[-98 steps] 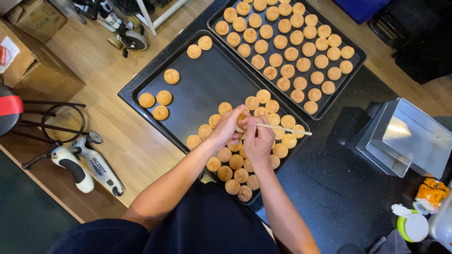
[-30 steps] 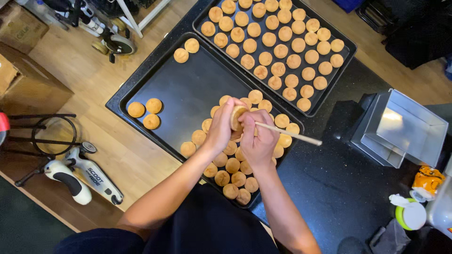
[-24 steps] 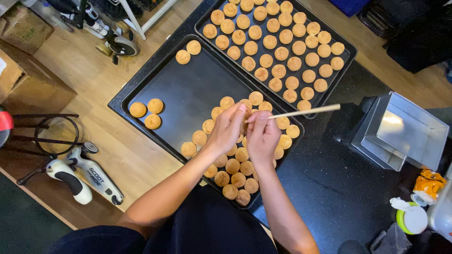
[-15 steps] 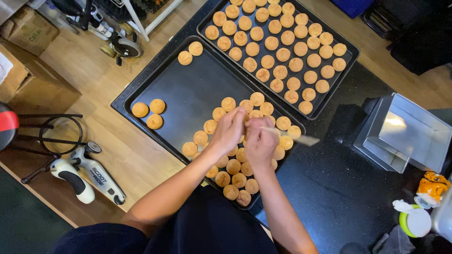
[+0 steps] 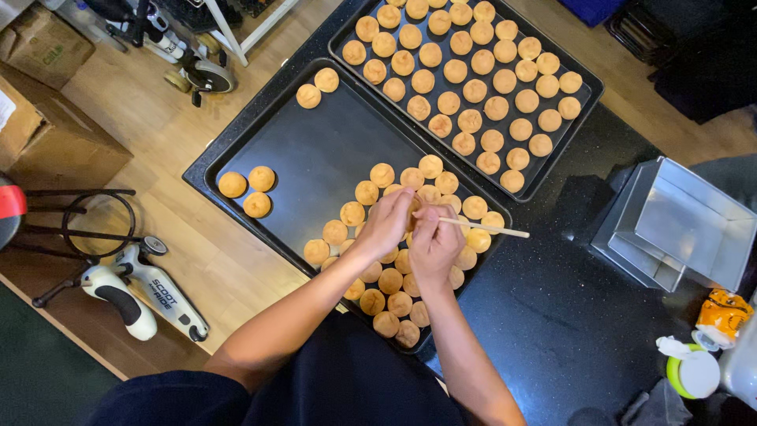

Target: The person uses a wooden skewer to poke holes in small round cakes arranged on baking trays. They pick up each cake, insert the skewer into the center, and place it back on the tray, repeating this process for multiple items.

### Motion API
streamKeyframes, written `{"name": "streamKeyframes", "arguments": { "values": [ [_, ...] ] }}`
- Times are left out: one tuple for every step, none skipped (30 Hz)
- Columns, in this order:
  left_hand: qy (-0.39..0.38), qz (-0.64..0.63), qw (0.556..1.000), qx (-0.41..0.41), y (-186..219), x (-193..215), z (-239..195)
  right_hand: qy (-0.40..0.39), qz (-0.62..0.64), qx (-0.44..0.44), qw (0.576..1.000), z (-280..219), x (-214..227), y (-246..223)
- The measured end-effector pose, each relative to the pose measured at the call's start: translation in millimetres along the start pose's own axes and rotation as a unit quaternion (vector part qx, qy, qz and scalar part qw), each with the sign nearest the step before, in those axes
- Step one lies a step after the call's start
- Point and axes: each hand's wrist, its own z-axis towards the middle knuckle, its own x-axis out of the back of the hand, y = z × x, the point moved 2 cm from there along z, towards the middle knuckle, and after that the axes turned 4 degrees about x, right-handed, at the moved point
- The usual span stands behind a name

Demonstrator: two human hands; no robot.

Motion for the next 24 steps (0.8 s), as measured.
{"name": "streamKeyframes", "arguments": {
  "values": [
    [-0.009, -0.01, 1.0, -0.018, -5, -2, 4, 0.005, -0.002, -0.009, 1.0, 1, 0, 1],
    [-0.018, -0.021, 0.999, -0.035, -9, -4, 9, 0.007, -0.003, -0.028, 1.0, 2, 1, 3],
    [-0.028, -0.032, 0.998, -0.052, -13, -7, 11, 0.009, -0.006, -0.048, 0.999, 3, 3, 6],
    [-0.028, -0.033, 0.997, -0.066, -16, -9, 14, 0.01, -0.009, -0.068, 0.998, 4, 4, 8],
    [-0.03, -0.035, 0.996, -0.08, -17, -12, 16, 0.009, -0.001, -0.091, 0.996, 4, 6, 11],
    [-0.031, -0.037, 0.994, -0.094, -18, -14, 17, 0.008, 0.008, -0.114, 0.993, 4, 8, 13],
    [-0.047, -0.061, 0.997, -0.026, -20, -17, 18, 0.007, 0.018, -0.136, 0.991, 5, 9, 16],
    [-0.064, -0.084, 0.994, 0.042, -22, -18, 18, 0.02, -0.003, -0.112, 0.994, 6, 12, 17],
    [-0.08, -0.106, 0.985, 0.109, -23, -19, 17, 0.032, -0.023, -0.087, 0.995, 7, 12, 17],
    [-0.086, -0.116, 0.983, 0.109, -20, -19, 18, 0.044, -0.043, -0.062, 0.996, 8, 13, 17],
    [-0.091, -0.126, 0.982, 0.109, -17, -18, 19, 0.014, -0.049, -0.062, 0.997, 8, 12, 17],
    [-0.096, -0.136, 0.98, 0.109, -15, -18, 18, -0.015, -0.055, -0.061, 0.997, 9, 9, 17],
    [-0.112, -0.175, 0.968, 0.142, -14, -17, 16, -0.043, -0.061, -0.061, 0.995, 9, 7, 17],
    [-0.128, -0.214, 0.953, 0.175, -14, -17, 13, -0.019, -0.032, -0.074, 0.997, 8, 7, 16],
    [-0.141, -0.252, 0.935, 0.204, -13, -16, 14, 0.004, -0.001, -0.085, 0.996, 11, 5, 17],
    [-0.123, -0.235, 0.95, 0.165, -9, -15, 18, 0.026, 0.031, -0.095, 0.995, 13, 4, 18],
    [-0.105, -0.217, 0.962, 0.128, -7, -13, 18, 0.006, 0.018, -0.094, 0.995, 13, 2, 17],
    [-0.088, -0.198, 0.972, 0.091, -5, -11, 18, -0.015, 0.004, -0.093, 0.996, 12, 0, 17],
    [-0.086, -0.161, 0.98, 0.075, -3, -11, 19, -0.034, -0.011, -0.09, 0.995, 12, 0, 17],
    [-0.083, -0.125, 0.987, 0.059, 0, -10, 19, -0.023, -0.018, -0.08, 0.996, 11, 1, 17],
    [-0.077, -0.088, 0.992, 0.042, 3, -8, 20, -0.014, -0.023, -0.069, 0.997, 11, 2, 18],
    [-0.059, -0.052, 0.997, 0.003, 7, -7, 21, -0.004, -0.027, -0.058, 0.998, 11, 2, 20],
    [-0.041, -0.016, 0.999, -0.032, 11, -4, 18, -0.013, -0.044, -0.03, 0.998, 9, 1, 21],
    [-0.023, 0.021, 0.997, -0.068, 14, -2, 14, -0.023, -0.06, -0.003, 0.998, 7, -1, 23]
  ]
}}
